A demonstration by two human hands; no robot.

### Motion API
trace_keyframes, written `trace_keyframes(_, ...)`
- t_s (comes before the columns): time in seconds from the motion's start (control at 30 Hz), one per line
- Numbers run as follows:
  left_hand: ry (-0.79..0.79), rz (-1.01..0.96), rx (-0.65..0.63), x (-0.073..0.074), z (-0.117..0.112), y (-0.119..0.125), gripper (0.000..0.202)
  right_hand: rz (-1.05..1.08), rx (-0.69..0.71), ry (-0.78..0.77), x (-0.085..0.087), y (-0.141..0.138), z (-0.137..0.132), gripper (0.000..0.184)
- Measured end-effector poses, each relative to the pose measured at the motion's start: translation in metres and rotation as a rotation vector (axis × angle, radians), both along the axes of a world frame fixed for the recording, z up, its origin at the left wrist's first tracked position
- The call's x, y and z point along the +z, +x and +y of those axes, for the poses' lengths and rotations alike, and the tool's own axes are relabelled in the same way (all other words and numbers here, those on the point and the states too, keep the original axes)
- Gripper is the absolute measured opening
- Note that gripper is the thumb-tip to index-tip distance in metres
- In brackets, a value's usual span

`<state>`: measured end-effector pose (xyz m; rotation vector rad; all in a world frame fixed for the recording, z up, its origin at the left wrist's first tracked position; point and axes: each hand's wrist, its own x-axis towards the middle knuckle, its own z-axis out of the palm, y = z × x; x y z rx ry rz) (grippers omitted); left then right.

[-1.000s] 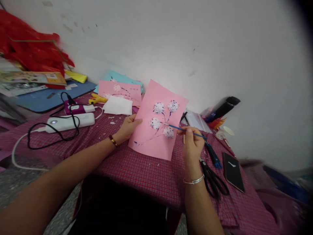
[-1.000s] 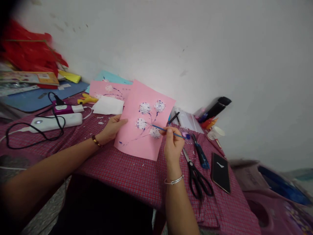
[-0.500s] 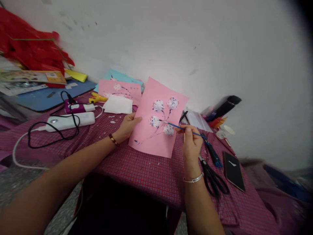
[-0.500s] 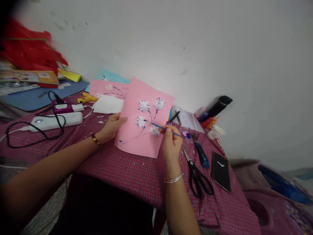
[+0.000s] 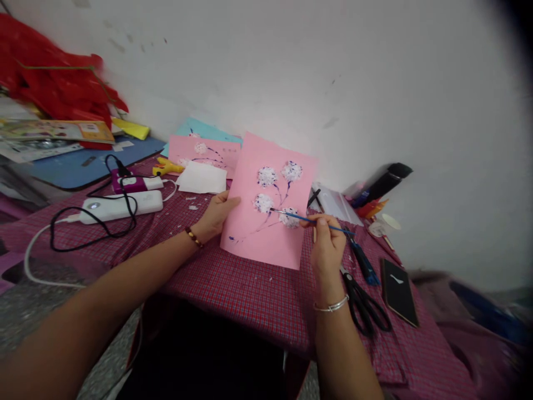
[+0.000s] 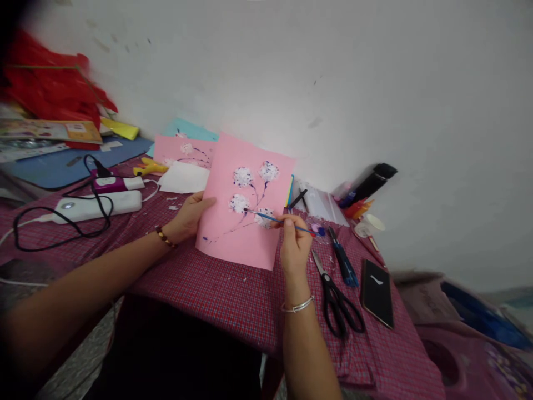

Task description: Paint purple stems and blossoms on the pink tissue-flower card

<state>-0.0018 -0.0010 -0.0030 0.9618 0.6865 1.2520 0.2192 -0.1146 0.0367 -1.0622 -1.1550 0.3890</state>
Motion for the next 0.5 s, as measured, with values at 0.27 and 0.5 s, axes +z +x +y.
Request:
trace_keyframes(0.27, 0.038, 0.029, -0.015, -0.0002, -0.0006, 0.0002, 0.031, -0.072, -0.022, -0.023, 0.0003, 0.0010, 0.0006, 0.019)
trace_keyframes(0.5, 0.041, 0.043, -0.034, 0.0000, -0.0018, 0.0001, 0.029, -0.080, 0.047, -0.060, -0.0023, 0.0009, 0.0028, 0.019)
